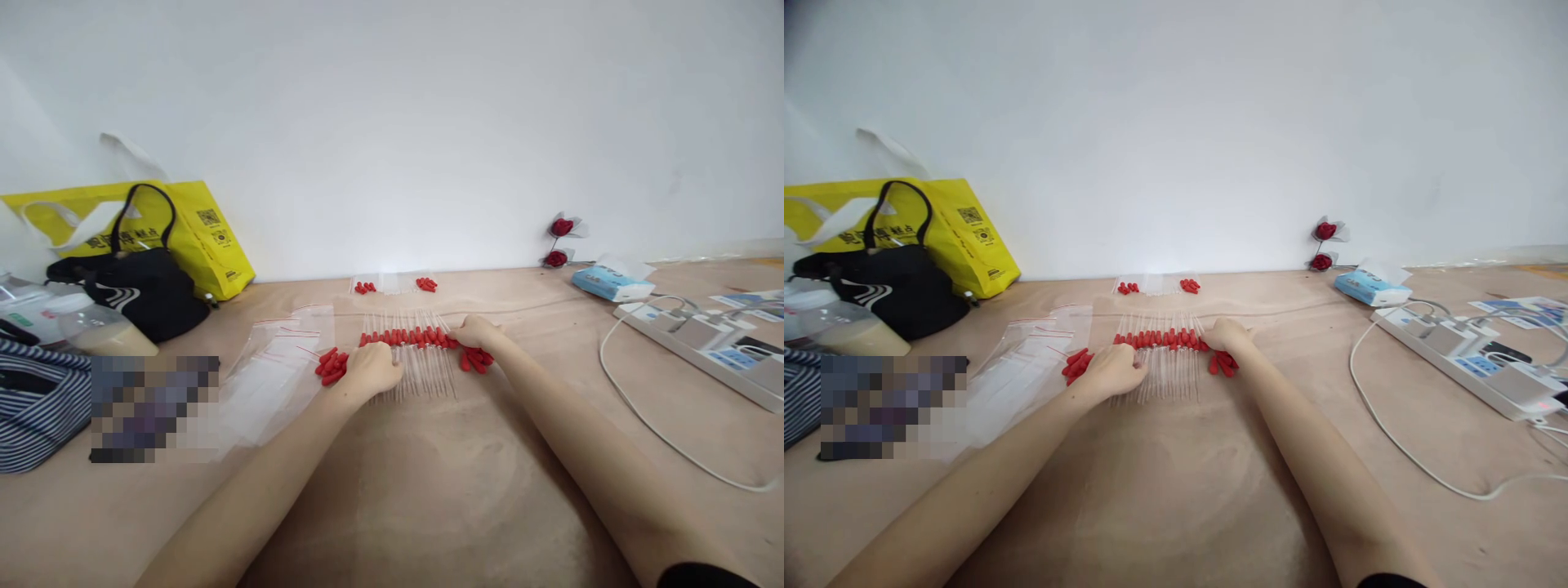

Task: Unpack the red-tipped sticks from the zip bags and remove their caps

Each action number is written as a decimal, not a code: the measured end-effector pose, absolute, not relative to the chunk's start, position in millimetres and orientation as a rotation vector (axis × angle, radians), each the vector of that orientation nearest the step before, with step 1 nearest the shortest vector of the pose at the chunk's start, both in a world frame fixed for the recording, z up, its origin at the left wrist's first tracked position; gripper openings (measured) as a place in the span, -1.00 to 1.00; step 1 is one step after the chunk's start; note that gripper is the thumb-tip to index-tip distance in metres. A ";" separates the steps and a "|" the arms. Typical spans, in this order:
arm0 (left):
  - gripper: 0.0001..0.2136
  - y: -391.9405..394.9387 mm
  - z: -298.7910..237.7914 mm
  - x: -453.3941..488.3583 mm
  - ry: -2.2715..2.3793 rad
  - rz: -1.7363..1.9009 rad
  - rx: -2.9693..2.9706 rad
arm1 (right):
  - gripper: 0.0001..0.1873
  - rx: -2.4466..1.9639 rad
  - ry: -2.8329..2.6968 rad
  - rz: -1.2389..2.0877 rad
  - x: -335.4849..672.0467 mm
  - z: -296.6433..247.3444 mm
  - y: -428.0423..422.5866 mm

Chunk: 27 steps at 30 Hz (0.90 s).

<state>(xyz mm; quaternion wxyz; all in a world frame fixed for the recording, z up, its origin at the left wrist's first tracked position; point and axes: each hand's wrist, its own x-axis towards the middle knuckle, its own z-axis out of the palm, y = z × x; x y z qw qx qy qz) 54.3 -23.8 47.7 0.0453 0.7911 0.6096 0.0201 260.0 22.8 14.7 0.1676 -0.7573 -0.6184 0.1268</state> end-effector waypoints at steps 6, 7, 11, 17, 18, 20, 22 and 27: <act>-0.72 -24.5 47.9 47.8 1.851 0.248 2.453 | -0.73 -2.279 -1.756 0.446 257.7 25.7 16.5; -0.74 -25.0 46.2 45.4 1.836 0.335 2.491 | -0.72 -2.267 -1.772 0.435 257.3 29.5 12.8; -0.84 -32.2 33.2 33.3 1.667 0.779 2.768 | -0.75 -2.159 -1.836 0.322 257.9 38.4 -16.3; -0.73 -57.6 12.0 30.3 1.234 1.156 3.193 | -0.83 -1.407 -2.102 -0.245 253.3 10.2 -79.8; -0.74 -61.4 9.8 32.8 1.155 1.168 3.245 | -0.81 -1.311 -2.118 -0.307 250.6 4.3 -87.2; -0.80 -67.2 6.7 38.5 1.031 1.135 3.308 | -0.78 -1.162 -2.134 -0.362 244.2 -4.5 -96.5; -0.84 -70.5 5.0 43.4 0.976 1.073 3.327 | -0.77 -1.088 -2.128 -0.362 238.0 -8.9 -99.8; -0.82 -72.5 3.8 47.3 1.010 1.055 3.362 | -0.84 -1.091 -2.102 -0.362 229.0 -9.3 -96.7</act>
